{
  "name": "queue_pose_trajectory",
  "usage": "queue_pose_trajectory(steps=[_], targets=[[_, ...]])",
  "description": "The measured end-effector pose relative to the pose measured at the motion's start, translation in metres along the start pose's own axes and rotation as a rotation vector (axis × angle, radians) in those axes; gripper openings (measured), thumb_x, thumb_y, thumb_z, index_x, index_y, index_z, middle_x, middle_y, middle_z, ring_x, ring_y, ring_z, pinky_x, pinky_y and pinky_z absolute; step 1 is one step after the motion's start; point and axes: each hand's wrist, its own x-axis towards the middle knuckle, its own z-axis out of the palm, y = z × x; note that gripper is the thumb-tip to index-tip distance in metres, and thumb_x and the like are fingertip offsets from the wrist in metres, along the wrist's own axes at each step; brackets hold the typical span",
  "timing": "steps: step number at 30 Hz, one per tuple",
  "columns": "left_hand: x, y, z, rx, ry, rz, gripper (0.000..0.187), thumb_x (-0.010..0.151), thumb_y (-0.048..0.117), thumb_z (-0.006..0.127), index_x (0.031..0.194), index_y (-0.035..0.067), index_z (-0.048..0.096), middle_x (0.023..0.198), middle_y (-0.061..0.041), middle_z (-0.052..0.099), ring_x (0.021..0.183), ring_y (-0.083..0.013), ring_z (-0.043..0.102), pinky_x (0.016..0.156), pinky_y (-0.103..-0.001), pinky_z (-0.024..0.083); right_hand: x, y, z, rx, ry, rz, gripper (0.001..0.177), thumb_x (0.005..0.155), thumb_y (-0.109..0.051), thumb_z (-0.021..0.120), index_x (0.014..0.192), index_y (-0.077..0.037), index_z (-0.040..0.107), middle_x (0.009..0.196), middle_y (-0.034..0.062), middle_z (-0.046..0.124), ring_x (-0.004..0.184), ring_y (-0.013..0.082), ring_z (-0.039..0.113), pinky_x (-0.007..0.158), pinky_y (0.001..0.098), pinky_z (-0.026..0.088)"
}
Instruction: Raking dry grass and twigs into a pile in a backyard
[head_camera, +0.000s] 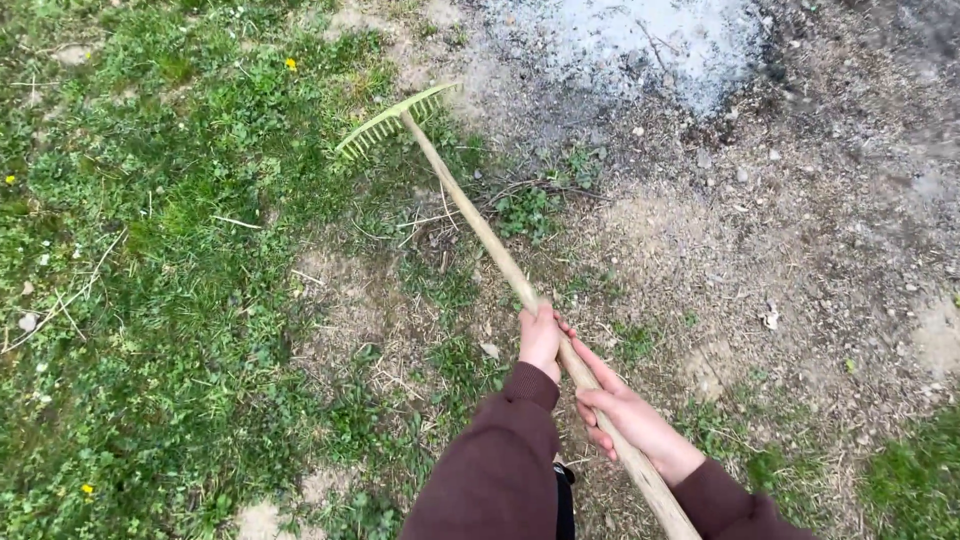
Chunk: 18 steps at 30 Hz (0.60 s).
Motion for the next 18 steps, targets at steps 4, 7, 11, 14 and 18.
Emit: queue_pose_trajectory(steps=[4,7,11,14,18], targets=[[0.12,-0.005,0.005,0.148,-0.063,0.082,0.023,0.108,0.034,0.049,0.109,0.012,0.044,0.075,0.002,0.055,0.065,-0.0121,0.064,0.061,-0.027,0.063,0.08,-0.035,-0.01,-0.01,-0.041,-0.153,0.076,0.097,-0.009,0.052,0.164,-0.034,0.026,0.074,0.0095,0.046,0.039,0.015,0.05,0.025,0.0284,0.045],[0.145,0.003,0.02,0.363,-0.044,0.101,0.043,0.108,0.038,0.049,0.134,0.006,0.037,0.108,-0.011,0.059,0.1,-0.0221,0.059,0.094,-0.05,0.054,0.14,-0.061,-0.019,0.055,-0.055,-0.139,0.077,0.097,-0.011,0.051,0.164,-0.039,0.025,0.081,0.0089,0.047,0.049,0.0134,0.05,0.029,0.0245,0.044],[0.143,0.007,0.037,0.589,-0.058,0.003,0.077,0.106,0.054,0.044,0.161,0.01,0.012,0.148,-0.03,0.049,0.082,-0.0327,0.071,0.042,-0.033,0.057,0.188,-0.061,-0.035,0.182,-0.011,-0.125,0.076,0.097,-0.011,0.052,0.164,-0.037,0.026,0.08,0.0077,0.046,0.046,0.0099,0.046,0.03,0.0227,0.041],[0.125,0.017,0.046,0.596,-0.081,0.05,0.069,0.107,0.043,0.042,0.157,0.004,0.013,0.163,-0.026,0.031,0.141,-0.0451,0.045,0.111,-0.057,0.044,0.178,-0.058,-0.037,0.283,0.027,-0.09,0.078,0.098,-0.01,0.052,0.165,-0.036,0.023,0.082,0.0029,0.045,0.045,0.0064,0.046,0.03,0.0186,0.042],[0.104,0.016,0.037,0.863,-0.039,0.111,0.066,0.107,0.049,0.033,0.148,-0.002,0.024,0.145,-0.032,0.051,0.136,-0.043,0.051,0.116,-0.053,0.038,0.142,-0.04,-0.028,0.366,0.043,-0.073,0.077,0.1,-0.012,0.056,0.166,-0.036,0.024,0.081,0.0024,0.049,0.042,0.0072,0.049,0.028,0.0201,0.043]])
